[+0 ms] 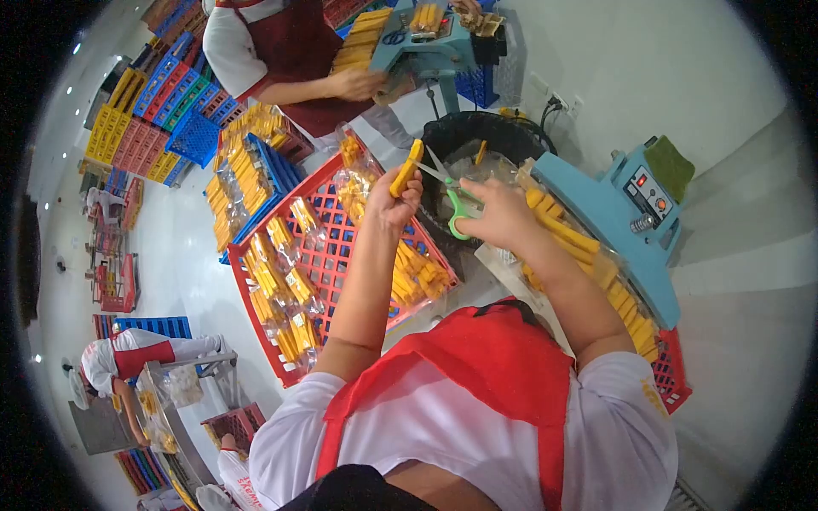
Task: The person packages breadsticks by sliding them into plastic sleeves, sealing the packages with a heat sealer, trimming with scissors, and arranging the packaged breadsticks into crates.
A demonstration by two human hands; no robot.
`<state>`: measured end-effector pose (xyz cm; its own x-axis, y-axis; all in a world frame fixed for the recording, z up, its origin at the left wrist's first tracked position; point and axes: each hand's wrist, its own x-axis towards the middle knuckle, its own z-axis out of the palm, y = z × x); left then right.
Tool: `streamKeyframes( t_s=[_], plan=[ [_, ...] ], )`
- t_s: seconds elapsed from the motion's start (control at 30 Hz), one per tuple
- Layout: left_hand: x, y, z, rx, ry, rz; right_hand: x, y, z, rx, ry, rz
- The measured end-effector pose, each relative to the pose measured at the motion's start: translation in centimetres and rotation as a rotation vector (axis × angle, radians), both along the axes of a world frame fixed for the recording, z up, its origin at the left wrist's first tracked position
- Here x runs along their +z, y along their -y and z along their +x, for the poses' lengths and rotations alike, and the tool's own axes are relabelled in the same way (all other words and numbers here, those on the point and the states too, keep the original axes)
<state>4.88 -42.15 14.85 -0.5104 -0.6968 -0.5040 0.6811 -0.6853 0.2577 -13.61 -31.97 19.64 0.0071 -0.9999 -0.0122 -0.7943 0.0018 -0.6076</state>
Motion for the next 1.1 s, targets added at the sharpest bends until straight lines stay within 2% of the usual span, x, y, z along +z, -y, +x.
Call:
streamKeyframes(
  t_s=[0.17,0.27,0.33,0.43,0.57,0.63,0.67,0.73,0.77,0.83,0.87,0.93,1.0,1.07,1.1],
  plan=[
    [0.0,-0.3,0.1,-0.002,-0.009,-0.03,-0.1,0.2,-0.4,-0.048,0.071,0.019],
    [0.0,-0.7,0.1,-0.01,-0.008,-0.058,0.7,-0.7,-0.3,0.056,0.164,0.079],
    [0.0,-0.8,-0.1,-0.025,-0.048,-0.087,0.1,-0.5,-0.3,0.009,-0.172,-0.172],
    [0.1,-0.9,-0.2,-0.021,-0.043,-0.057,-0.1,-0.8,-0.1,-0.004,-0.129,-0.335],
    [0.1,-1.0,-0.3,-0.09,-0.076,-0.083,0.1,-1.0,-0.9,0.05,-0.055,-0.171],
    [0.4,-1.4,-0.5,-0.089,-0.093,-0.074,0.0,-0.8,-1.3,-0.123,-0.178,-0.301],
    [0.5,-1.4,-0.5,-0.08,-0.107,-0.071,0.2,-1.1,-1.5,-0.127,-0.179,-0.299],
    [0.4,-1.4,-0.5,-0.099,-0.114,-0.084,0.7,-2.3,-1.7,0.07,0.146,-0.099],
    [0.5,-1.4,-0.6,-0.112,-0.132,-0.08,0.6,-2.4,-1.7,0.059,0.147,-0.099],
    [0.9,-1.7,-1.2,-0.147,-0.157,-0.103,0.7,-2.7,-1.8,-0.107,-0.214,-0.297],
    [1.1,-1.9,-1.5,-0.168,-0.161,-0.102,0.8,-2.9,-2.3,-0.128,-0.22,-0.296],
    [1.7,-2.3,-2.1,-0.194,-0.154,-0.137,1.1,-3.4,-3.6,-0.265,-0.166,-0.556],
    [1.7,-2.5,-2.9,-0.198,-0.111,-0.298,2.2,-4.5,-6.0,-0.328,-0.14,-0.507],
    [3.9,-4.0,-4.2,-0.202,0.256,-0.601,2.8,-6.4,-9.5,-0.533,0.166,-0.405],
    [3.6,-4.1,-5.1,-0.168,0.447,-0.806,2.4,-7.4,-11.9,-0.592,0.148,-0.398]
  ],
)
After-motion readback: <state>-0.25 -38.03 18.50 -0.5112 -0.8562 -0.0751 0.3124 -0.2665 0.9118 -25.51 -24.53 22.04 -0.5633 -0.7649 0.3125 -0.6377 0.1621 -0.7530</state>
